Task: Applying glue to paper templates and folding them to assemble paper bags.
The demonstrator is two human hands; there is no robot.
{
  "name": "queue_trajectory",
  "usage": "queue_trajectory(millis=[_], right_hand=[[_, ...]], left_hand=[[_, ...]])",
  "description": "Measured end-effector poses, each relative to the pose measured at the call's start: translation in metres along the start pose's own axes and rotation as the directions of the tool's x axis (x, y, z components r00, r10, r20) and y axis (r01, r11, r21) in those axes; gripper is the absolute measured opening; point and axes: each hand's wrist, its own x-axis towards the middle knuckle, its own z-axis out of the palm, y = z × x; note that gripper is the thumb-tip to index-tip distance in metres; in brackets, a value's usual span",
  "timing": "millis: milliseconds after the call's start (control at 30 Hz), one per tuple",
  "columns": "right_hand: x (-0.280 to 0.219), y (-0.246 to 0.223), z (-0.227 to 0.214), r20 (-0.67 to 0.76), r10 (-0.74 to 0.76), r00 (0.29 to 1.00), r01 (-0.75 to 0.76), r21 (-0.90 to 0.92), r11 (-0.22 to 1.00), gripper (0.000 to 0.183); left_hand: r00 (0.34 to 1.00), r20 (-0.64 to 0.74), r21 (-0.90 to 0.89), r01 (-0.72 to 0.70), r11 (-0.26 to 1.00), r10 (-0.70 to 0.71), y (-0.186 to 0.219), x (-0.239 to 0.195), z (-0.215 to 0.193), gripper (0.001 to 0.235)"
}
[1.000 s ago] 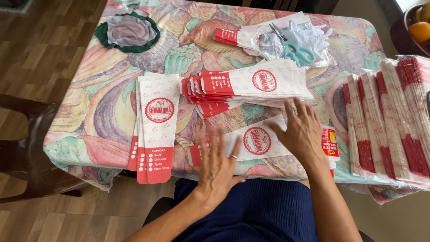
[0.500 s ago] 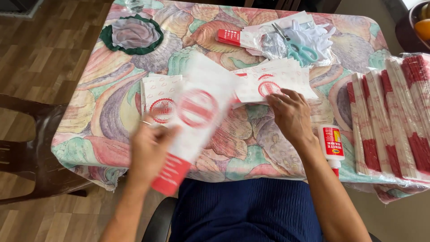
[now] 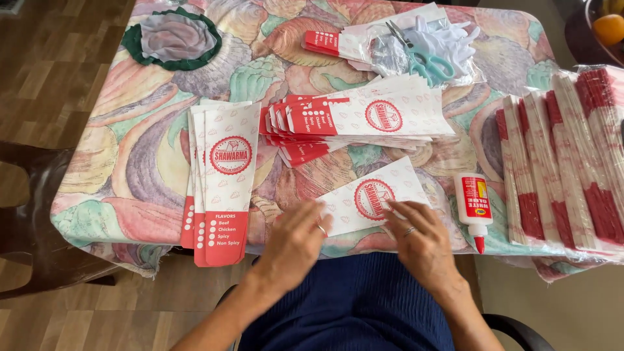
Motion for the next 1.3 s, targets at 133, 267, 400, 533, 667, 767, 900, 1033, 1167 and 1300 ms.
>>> queue_trajectory(millis=[133,267,400,533,667,767,900,1033,1167,1300], right_hand=[[-0.024,0.042,-0.019,-0.093,0.151,0.984,-0.161,-0.111,0.981,0.014],[-0.035,0.076,-0.050,-0.040,0.729,0.684,-0.643,-0.504,0.576,0.063],[0.010,0.058,-0.086,0.187,0.955,0.232,-0.924,-0.265,0.277,0.074],[-0.015,0.070,-0.079,0.185,0.972,0.145,-0.983,0.142,0.120,0.040],[-0.051,0.080,-0.078,0.087,0.956,0.279,-0.678,0.723,0.132,0.021],[-0.056,0.074,-0.087,0.051,0.927,0.372,-0.508,0.847,0.158,0.015],[-0.054,0.061,-0.093,-0.081,0.906,0.416,-0.449,0.848,0.282,0.037],[-0.060,0.054,-0.093,-0.153,0.888,0.434,-0.461,0.809,0.364,0.039],[-0.077,0.058,-0.089,-0.292,0.867,0.403,-0.529,0.699,0.482,0.043],[-0.081,0.058,-0.079,-0.347,0.808,0.475,-0.504,0.646,0.574,0.042]], left_hand=[[0.997,0.074,-0.007,-0.004,1.000,0.004,0.010,-0.002,0.020,0.019],[0.989,0.143,0.058,0.034,0.998,-0.042,0.005,-0.003,0.025,0.025],[0.973,0.228,0.055,0.024,0.998,-0.036,-0.004,0.002,0.026,0.027],[0.943,0.332,0.021,-0.023,0.999,0.015,-0.011,0.010,0.022,0.028],[0.948,0.313,0.013,-0.067,0.998,0.059,-0.017,0.011,0.023,0.032],[0.945,0.309,0.025,-0.123,0.992,0.109,-0.019,0.018,0.017,0.026],[0.940,0.339,0.044,-0.056,0.997,0.038,-0.011,0.021,0.013,0.043],[0.952,0.300,0.054,-0.083,0.995,0.063,-0.011,0.020,0.014,0.025],[0.960,0.270,0.024,-0.082,0.996,0.072,-0.017,0.022,0.014,0.015],[0.971,0.237,-0.155,0.044,0.987,-0.006,-0.022,0.031,0.012,0.010]])
